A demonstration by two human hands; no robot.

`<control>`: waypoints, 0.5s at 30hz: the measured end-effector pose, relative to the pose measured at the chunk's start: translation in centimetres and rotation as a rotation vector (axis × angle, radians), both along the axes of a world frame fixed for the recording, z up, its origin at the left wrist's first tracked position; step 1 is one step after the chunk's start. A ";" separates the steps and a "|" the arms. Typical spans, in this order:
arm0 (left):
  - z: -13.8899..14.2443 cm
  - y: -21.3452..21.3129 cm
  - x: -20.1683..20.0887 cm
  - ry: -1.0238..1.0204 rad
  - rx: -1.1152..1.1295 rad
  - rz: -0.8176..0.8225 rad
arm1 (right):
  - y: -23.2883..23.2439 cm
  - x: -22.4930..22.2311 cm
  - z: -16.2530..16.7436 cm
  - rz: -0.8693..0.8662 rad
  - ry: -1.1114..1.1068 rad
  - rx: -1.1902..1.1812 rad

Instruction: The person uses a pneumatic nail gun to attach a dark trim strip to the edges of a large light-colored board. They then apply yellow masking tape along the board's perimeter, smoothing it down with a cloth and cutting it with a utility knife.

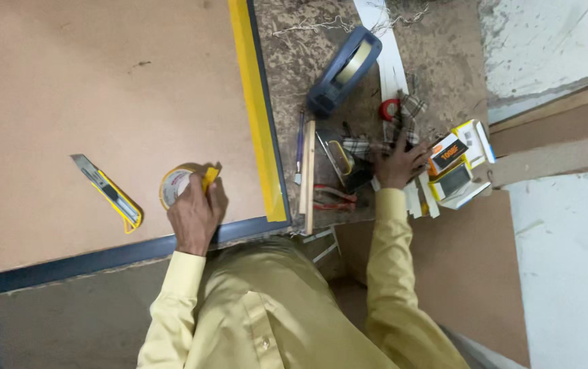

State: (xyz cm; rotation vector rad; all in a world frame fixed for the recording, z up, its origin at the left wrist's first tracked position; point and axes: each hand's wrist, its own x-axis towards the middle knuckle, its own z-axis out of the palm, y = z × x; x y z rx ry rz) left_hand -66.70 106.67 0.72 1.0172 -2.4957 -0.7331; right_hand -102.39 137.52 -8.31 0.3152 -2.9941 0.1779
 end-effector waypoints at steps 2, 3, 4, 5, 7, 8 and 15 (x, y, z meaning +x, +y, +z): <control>-0.3 -1.0 0.4 -0.027 0.010 -0.062 | 2.2 -1.4 -2.1 -0.011 -0.087 0.027; -0.5 -1.4 0.6 -0.039 0.017 -0.090 | 2.6 -1.9 -2.5 -0.023 -0.124 0.051; -0.6 -1.7 0.8 -0.040 0.032 -0.119 | 2.8 -2.0 -2.3 -0.026 -0.162 0.071; -0.8 -1.9 1.0 -0.040 0.042 -0.142 | 3.1 -2.1 -2.1 -0.009 -0.103 0.023; -1.1 -2.0 1.1 -0.008 0.052 -0.171 | 2.8 -1.3 0.3 0.017 0.047 -0.100; -1.3 -2.0 0.9 0.027 0.052 -0.179 | 2.5 -0.6 2.3 0.038 0.184 -0.246; -1.6 -1.5 -1.9 0.063 0.079 -0.141 | -14.0 12.7 6.4 0.393 0.340 -0.616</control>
